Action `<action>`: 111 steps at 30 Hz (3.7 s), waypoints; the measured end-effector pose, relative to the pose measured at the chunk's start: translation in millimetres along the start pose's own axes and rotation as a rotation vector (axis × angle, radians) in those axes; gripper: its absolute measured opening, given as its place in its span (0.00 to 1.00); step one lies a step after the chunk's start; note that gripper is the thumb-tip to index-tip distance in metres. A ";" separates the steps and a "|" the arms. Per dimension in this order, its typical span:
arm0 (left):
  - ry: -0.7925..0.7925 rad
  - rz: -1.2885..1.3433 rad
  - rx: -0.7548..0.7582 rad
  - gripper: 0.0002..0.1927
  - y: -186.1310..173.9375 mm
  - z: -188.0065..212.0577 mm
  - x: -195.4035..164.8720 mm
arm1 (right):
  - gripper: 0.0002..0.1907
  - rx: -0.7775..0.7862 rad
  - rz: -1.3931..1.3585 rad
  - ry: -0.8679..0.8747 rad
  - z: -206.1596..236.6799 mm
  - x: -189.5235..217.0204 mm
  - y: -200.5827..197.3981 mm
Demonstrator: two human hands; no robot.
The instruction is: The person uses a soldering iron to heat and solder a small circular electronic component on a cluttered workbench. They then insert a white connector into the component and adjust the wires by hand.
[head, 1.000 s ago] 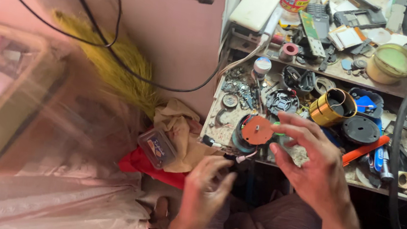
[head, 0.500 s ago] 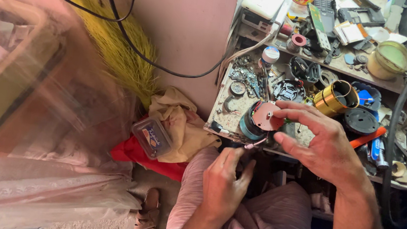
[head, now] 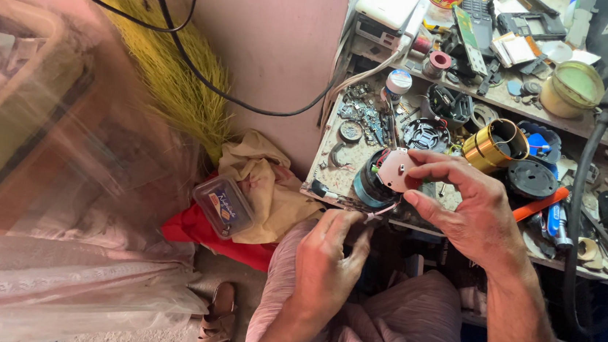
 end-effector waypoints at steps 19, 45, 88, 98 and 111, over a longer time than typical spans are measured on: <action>0.206 -0.193 -0.086 0.08 33.0 12.3 -22.1 | 0.12 0.016 -0.125 0.103 -1.8 -11.2 -6.6; 0.225 -0.372 -0.098 0.10 21.3 18.6 -1.7 | 0.11 0.028 -0.437 0.262 -0.3 -23.4 -8.8; 0.212 -0.101 0.082 0.19 -10.9 -7.7 14.0 | 0.10 0.065 -0.414 0.257 -0.6 -26.6 -12.1; 0.105 -0.174 -0.033 0.21 20.1 9.7 5.3 | 0.10 0.059 -0.405 0.256 -0.4 -26.1 -11.6; 0.193 -0.268 -0.162 0.12 0.7 11.2 -35.7 | 0.10 0.064 -0.412 0.256 -1.9 -26.4 -11.3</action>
Point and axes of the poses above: each hand's wrist, its own z-axis away from the middle knuckle, its own y-axis out of the palm, x = y × z, the point moved 5 cm from there along -z, towards the middle knuckle, and after that the axes turned 8 degrees about -z, right-handed, at the moved point
